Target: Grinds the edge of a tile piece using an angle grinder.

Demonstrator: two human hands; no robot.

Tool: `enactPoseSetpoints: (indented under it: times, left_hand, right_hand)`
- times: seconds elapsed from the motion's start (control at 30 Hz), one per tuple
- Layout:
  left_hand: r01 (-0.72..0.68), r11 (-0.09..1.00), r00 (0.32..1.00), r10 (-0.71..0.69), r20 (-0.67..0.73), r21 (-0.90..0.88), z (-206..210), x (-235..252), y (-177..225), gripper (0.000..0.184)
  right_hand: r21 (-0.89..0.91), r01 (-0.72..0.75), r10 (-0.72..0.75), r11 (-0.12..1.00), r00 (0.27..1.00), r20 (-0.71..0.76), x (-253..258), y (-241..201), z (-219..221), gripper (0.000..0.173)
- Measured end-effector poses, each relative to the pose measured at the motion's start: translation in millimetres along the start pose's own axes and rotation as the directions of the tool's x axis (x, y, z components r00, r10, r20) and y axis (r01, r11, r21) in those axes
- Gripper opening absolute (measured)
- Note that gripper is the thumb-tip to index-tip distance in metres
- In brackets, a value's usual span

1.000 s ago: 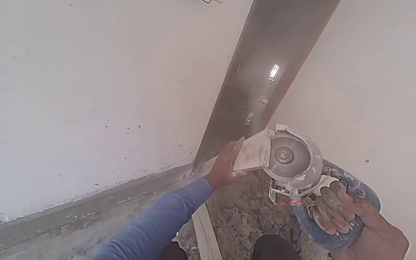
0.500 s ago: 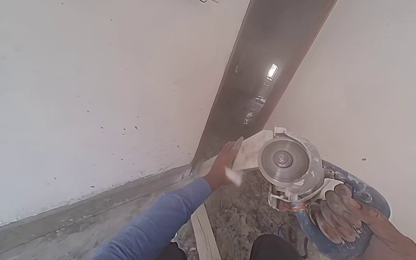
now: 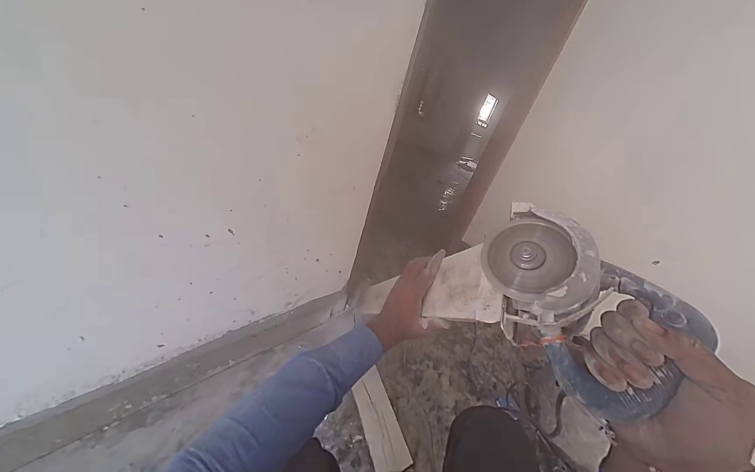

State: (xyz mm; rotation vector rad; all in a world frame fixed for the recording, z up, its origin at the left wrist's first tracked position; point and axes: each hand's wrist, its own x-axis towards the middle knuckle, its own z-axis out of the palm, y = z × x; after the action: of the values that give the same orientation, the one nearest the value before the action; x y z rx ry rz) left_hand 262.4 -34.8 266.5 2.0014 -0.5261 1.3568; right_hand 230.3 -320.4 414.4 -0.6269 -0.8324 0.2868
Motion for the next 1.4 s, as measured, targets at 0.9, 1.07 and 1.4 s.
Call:
enactPoseSetpoints:
  times: [0.9, 1.07, 1.4]
  left_hand:
    - [-0.064, 0.998, 0.998, 0.063, -0.015, -0.015, -7, -13, -1, 0.126]
    - [-0.083, 0.996, 0.997, 0.082, -0.006, -0.035, -8, -17, -3, 0.124]
    - [-0.108, 0.993, 0.993, 0.11, 0.035, -0.038, 1, -20, 2, 0.123]
  right_hand:
    - [-0.083, 0.094, -0.099, 0.992, 0.993, -0.058, 20, 3, 12, 0.023]
    - [-0.068, 0.145, -0.146, 0.987, 0.989, -0.02, 32, 3, 9, 0.025]
    - [0.081, 0.107, -0.11, 0.991, 0.993, 0.032, 19, -2, 3, 0.016]
